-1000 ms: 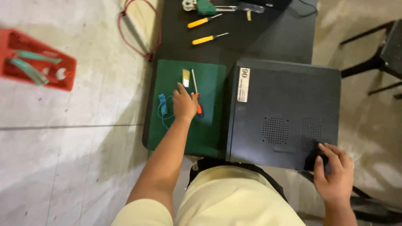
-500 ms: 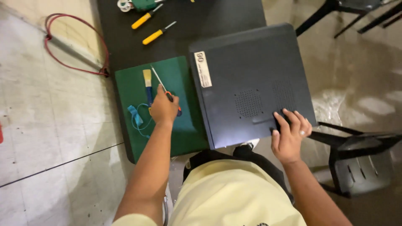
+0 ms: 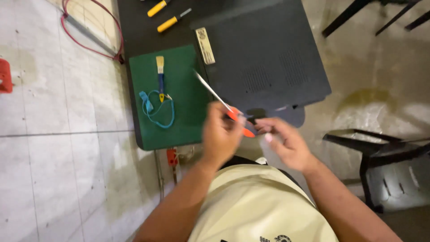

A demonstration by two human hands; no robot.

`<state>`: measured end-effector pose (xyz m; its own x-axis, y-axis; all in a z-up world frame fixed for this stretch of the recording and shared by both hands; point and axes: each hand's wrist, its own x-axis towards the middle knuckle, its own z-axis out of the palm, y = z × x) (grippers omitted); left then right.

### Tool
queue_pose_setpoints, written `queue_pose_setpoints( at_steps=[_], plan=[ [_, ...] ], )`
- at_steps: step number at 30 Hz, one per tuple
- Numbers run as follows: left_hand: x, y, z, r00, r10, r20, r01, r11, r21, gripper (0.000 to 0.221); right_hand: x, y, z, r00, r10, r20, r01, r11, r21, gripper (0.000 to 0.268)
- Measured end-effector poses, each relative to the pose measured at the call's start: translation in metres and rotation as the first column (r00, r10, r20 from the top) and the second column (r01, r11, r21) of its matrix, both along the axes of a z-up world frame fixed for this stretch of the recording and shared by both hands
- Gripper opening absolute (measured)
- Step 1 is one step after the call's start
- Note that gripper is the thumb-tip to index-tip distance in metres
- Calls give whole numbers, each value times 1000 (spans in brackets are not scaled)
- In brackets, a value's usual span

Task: Disassembling a desktop computer tower by removing the side panel and internal components like the hard drive and power supply.

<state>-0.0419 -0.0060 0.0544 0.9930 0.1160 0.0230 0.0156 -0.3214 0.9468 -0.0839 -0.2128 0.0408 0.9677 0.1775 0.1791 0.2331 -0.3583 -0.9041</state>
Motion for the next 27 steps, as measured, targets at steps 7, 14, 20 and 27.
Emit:
queue_pose_setpoints(
  at_steps=[7,14,20,27],
  plan=[
    [-53,-26,19,866,-461,-195,498,831,248,26,-77,-15,-37,868,10,-497,85,982,169,23],
    [1,17,-5,844,-481,238,159,647,745,30,-147,-27,-102,798,-172,-578,206,979,-7,32],
    [49,20,-8,581,-809,84,377,360,853,66,-157,-1,-77,749,-252,-613,327,945,11,30],
    [72,27,-21,437,-899,25,461,247,852,87,-156,34,-65,694,-350,-630,441,897,-12,31]
  ],
)
